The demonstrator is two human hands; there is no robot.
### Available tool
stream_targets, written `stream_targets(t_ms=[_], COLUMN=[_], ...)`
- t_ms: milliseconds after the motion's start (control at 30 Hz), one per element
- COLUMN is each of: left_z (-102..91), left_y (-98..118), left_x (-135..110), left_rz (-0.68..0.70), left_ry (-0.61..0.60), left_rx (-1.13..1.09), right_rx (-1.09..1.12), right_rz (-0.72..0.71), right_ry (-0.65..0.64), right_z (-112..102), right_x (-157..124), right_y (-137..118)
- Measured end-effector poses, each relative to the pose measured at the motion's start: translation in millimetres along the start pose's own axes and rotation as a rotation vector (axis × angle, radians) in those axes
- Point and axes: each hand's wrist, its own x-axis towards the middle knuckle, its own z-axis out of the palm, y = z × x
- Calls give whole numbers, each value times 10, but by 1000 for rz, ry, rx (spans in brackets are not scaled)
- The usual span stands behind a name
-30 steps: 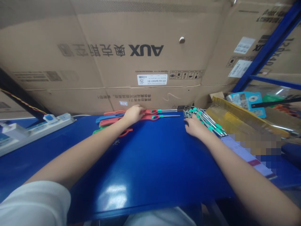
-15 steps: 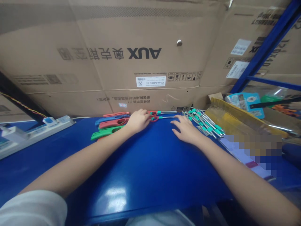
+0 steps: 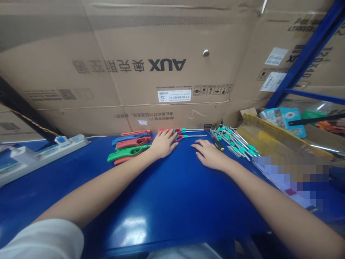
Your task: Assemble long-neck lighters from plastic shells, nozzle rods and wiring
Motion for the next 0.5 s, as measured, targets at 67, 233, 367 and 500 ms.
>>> stream_targets(t_ms=[67, 233, 367, 500], left_z=[4, 14, -60, -393], left_y=[9, 26, 35, -129], left_x=[2, -15, -42, -47], left_rz=[1, 6, 15, -48], left_ry=[-9, -16, 8, 30], left_rx=[-8, -28, -36, -27], right_rx=[6, 14, -1, -34], right_rz=[-6, -9, -15, -33], right_ry=[3, 2, 0, 33], right_z=[8, 15, 13, -33], right_x=[0, -3, -6, -13], right_y=[-2, -7, -6, -7])
